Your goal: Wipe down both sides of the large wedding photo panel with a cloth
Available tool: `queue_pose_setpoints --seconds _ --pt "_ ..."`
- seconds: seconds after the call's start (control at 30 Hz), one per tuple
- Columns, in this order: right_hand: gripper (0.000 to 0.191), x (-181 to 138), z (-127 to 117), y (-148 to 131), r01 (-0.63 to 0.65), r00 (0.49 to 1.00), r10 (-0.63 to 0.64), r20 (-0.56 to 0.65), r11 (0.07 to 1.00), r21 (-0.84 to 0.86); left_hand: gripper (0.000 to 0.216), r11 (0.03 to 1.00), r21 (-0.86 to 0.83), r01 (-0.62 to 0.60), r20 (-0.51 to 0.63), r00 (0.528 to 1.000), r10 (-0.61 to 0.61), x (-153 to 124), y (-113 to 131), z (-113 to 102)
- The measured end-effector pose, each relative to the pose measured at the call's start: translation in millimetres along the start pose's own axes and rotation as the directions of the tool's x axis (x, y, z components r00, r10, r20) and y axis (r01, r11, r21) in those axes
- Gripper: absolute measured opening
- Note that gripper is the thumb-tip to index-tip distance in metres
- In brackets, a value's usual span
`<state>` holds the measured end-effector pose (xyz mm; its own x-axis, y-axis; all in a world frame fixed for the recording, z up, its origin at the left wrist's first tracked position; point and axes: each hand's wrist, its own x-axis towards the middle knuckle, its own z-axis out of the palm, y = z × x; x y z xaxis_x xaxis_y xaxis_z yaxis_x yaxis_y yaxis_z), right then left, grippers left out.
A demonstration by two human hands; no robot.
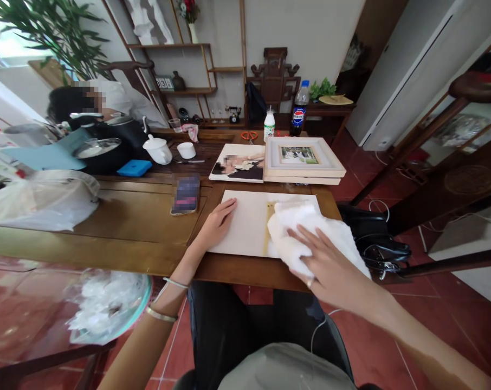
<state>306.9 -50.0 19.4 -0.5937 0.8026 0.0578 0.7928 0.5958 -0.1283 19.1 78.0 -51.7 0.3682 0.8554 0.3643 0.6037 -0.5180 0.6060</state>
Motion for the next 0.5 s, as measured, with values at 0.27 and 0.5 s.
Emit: queue_pose_setpoints --seconds 0.27,0.5 --pt "0.045 27 -18 28 -0.134 0.989 0.118 0.09 0.969 0.206 0.042 1.0 0.01 0.006 -0.003 1.0 -0.006 0 1 -1" --pt "0.048 114 18 53 -0.277 0.958 0.285 -0.019 0.944 0.179 0.041 1.0 0.016 -0.006 0.0 1.0 0.006 1 0 -1"
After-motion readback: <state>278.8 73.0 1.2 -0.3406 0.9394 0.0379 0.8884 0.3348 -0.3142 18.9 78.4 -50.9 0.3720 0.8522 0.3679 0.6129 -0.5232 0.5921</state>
